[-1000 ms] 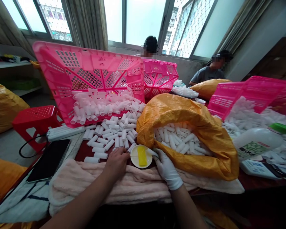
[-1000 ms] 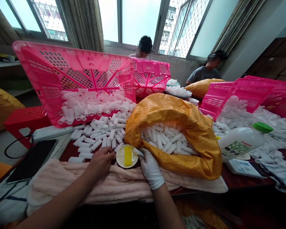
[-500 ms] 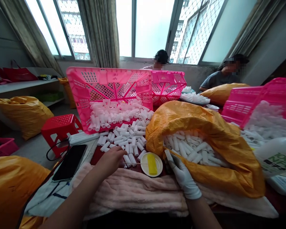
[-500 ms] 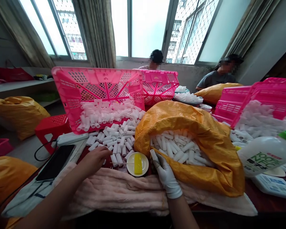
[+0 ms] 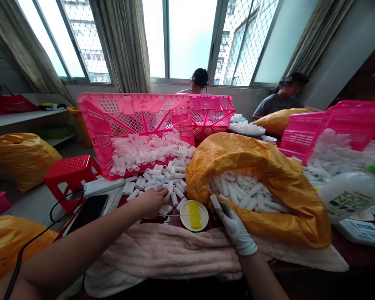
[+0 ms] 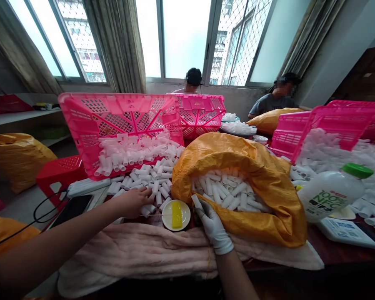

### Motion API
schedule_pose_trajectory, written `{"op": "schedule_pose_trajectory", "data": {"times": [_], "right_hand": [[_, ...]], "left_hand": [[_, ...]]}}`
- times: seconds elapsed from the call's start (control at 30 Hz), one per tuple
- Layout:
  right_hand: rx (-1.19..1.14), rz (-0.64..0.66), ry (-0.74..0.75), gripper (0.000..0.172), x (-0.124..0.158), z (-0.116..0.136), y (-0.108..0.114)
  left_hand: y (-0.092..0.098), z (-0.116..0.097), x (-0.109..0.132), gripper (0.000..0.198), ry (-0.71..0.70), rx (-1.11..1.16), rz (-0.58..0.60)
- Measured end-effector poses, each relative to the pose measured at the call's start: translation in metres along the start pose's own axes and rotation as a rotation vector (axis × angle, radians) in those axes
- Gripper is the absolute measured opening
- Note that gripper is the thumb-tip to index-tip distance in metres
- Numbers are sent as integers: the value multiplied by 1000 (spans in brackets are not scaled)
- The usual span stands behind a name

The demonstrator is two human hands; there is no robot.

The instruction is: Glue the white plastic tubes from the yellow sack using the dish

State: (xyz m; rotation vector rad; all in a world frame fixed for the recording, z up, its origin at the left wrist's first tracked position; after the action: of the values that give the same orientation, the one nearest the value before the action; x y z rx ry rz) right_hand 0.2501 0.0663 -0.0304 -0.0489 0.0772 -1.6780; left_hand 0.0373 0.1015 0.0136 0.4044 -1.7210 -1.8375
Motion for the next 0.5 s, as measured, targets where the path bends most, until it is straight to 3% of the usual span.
{"op": "schedule_pose_trajectory", "data": {"times": [0.13, 0.2, 0.27, 0.33, 0.4, 0.5], "right_hand": [[-35, 22, 38, 51, 1, 6, -2], [-45, 28, 37, 50, 1, 6, -2], [-44, 27, 46, 49, 1, 7, -2], [-27, 21, 61, 47, 2, 10, -2], [-5, 15, 84, 47, 2, 15, -2], [28, 17, 96, 47, 3, 18, -3]], "left_hand": [[6, 17, 4, 36, 122, -29, -66], [18, 40, 7, 32, 263, -2, -132], [35, 70, 14, 40, 486, 8, -228], [50, 81, 16, 53, 576, 38, -314], [53, 61, 1, 60, 410, 119, -310], [39, 13, -25, 63, 118, 191, -180]]}}
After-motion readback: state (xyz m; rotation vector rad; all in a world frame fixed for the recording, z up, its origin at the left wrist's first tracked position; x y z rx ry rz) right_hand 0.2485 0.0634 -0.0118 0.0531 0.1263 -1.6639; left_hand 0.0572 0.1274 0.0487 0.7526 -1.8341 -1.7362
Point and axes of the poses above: each hand's wrist, its own x-axis away from the middle knuckle, its own y-axis out of the back of the hand, z = x × y, the point moved 10 cm from there along -x, towards the middle knuckle, and after that the axes turned 1 degree about -z, right-handed, at the moved point
